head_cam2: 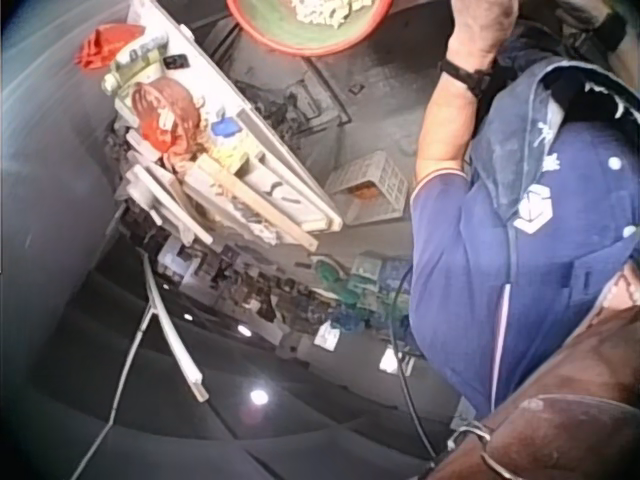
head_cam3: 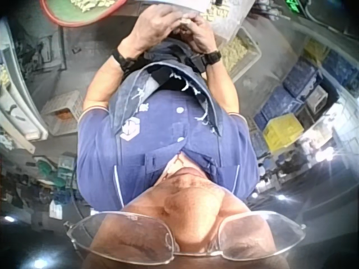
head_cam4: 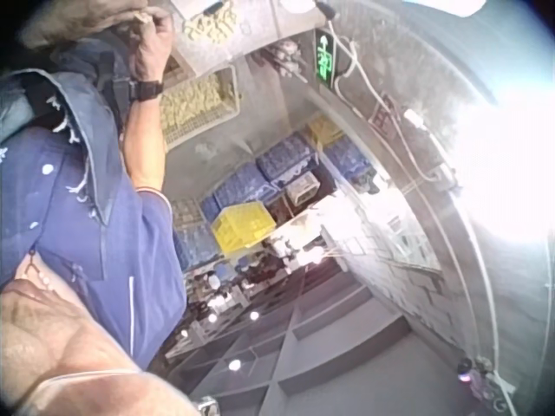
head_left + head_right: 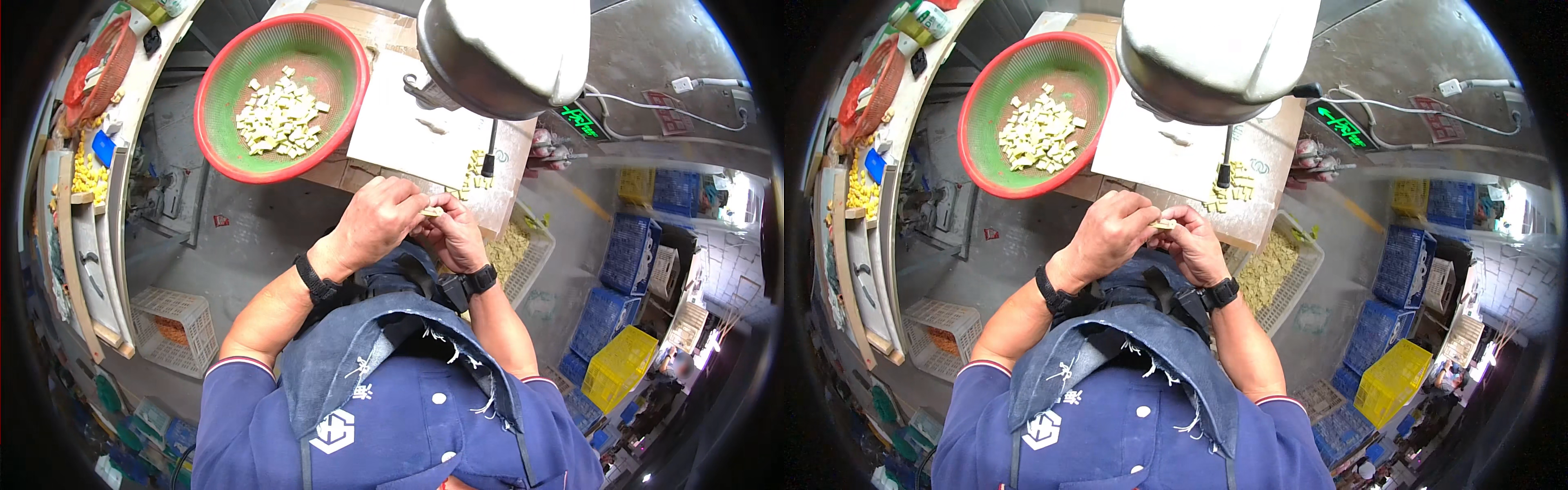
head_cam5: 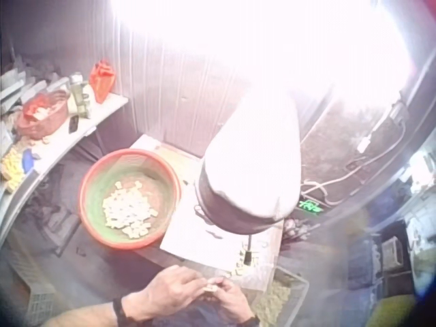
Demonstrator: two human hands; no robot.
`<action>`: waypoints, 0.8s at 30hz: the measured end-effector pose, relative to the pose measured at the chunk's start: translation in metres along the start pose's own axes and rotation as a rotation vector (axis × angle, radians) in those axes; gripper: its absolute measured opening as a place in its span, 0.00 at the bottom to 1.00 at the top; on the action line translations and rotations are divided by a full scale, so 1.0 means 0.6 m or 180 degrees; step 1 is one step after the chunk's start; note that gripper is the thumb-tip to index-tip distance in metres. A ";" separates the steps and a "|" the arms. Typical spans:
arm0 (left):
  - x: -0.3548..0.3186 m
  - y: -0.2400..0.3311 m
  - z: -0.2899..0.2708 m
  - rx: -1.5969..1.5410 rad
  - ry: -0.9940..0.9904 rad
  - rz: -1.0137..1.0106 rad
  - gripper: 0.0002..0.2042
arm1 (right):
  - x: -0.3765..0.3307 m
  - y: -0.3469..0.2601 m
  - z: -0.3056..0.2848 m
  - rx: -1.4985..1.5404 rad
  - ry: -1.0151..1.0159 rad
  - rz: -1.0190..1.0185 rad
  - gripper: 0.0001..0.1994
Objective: Manually stamping or punching small plastic blocks using a bench-top press machine.
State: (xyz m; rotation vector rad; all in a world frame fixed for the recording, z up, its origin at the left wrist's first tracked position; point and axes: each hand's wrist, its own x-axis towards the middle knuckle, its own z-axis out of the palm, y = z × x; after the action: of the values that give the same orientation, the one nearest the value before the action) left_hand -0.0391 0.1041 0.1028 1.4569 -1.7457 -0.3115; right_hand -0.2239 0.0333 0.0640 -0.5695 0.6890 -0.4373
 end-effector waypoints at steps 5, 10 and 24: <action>-0.001 -0.015 -0.002 -0.0081 0.0066 -0.0154 0.10 | -0.002 0.013 -0.012 0.0085 -0.0013 -0.0059 0.07; -0.028 -0.109 -0.045 0.0313 0.0724 -0.1155 0.06 | -0.010 0.037 -0.090 -0.0630 0.0659 0.0226 0.08; -0.122 -0.187 -0.088 0.0764 -0.0165 -0.2883 0.14 | 0.113 0.111 -0.464 -0.4100 0.2541 -0.0671 0.21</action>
State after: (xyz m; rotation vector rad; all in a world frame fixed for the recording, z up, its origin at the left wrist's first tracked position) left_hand 0.0765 0.1529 0.0322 2.3776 -1.0754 -0.6167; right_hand -0.3579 -0.0485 -0.1849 -1.7353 1.7012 -0.3684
